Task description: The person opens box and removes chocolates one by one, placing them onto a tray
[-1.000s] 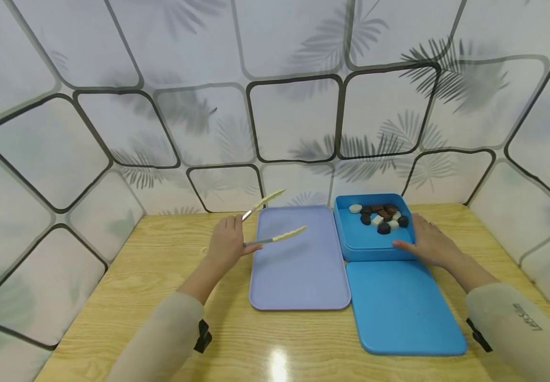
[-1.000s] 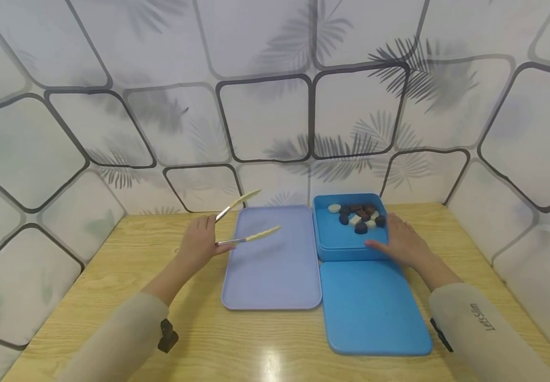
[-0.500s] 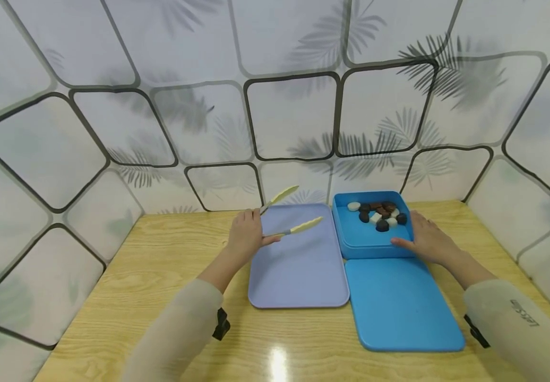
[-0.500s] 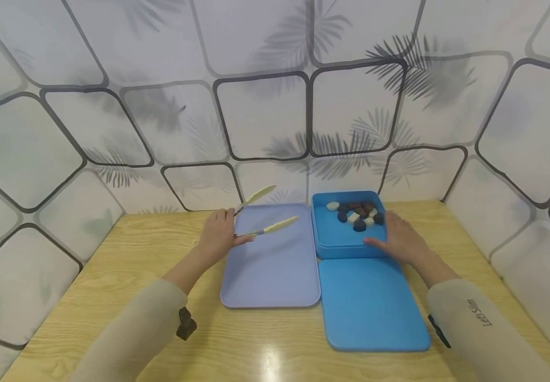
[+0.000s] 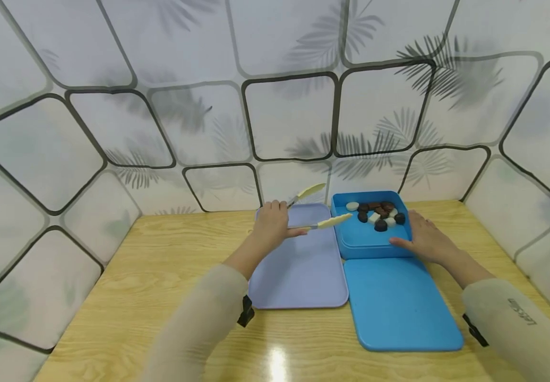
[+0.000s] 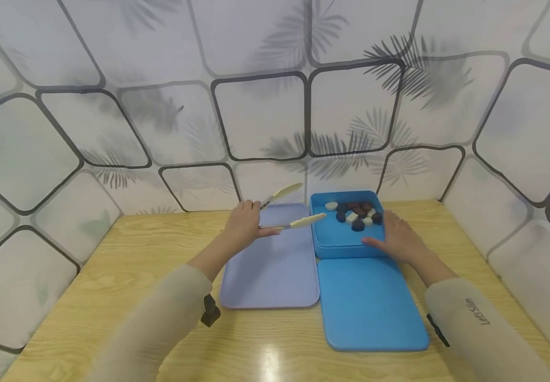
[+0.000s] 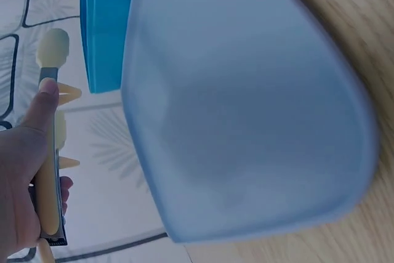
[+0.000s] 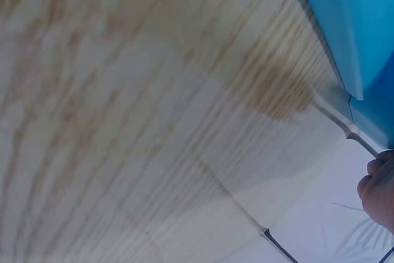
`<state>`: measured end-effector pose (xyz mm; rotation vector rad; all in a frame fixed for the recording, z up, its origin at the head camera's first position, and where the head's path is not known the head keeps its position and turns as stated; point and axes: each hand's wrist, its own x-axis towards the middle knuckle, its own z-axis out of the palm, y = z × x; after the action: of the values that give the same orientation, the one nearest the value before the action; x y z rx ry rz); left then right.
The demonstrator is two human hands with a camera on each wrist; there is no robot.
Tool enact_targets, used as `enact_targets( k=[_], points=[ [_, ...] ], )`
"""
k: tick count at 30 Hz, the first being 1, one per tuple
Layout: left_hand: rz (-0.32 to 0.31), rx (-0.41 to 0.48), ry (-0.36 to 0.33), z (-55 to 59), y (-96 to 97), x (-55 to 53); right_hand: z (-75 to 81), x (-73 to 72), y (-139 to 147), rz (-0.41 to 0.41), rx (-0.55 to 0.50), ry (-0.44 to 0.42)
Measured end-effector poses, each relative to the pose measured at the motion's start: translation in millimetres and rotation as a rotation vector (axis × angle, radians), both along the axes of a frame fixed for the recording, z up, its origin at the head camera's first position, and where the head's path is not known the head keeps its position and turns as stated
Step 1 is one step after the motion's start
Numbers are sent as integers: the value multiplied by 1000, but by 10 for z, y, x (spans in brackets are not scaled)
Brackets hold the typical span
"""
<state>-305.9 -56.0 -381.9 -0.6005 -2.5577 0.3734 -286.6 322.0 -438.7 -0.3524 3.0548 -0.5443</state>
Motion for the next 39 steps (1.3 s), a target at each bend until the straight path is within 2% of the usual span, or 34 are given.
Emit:
enact_targets(
  k=[3,12,15,18,24,29,36,39],
  points=[
    [12,-31,-78,40,106,-8,-1,-13,-21,3,-7,-11],
    [36,12,-324,259,526,-73,36,-4,-10,7,-26,-22],
    [45,-7,-363,275,667,-96,35,-16,2,7,-20,-14],
    [49,-3,-401,233,788,-109,30,-17,9,3,-13,-25],
    [61,-4,-402,153,977,-101,0,-24,16,-1,-13,-45],
    [51,-57,-417,157,1133,-59,-21,-17,24,-2,-7,-33],
    [9,-162,-385,179,1279,-8,-20,-36,13,-4,-12,-35],
    [3,-191,-396,169,1328,-4,-17,-36,8,-5,-16,-42]
  ],
)
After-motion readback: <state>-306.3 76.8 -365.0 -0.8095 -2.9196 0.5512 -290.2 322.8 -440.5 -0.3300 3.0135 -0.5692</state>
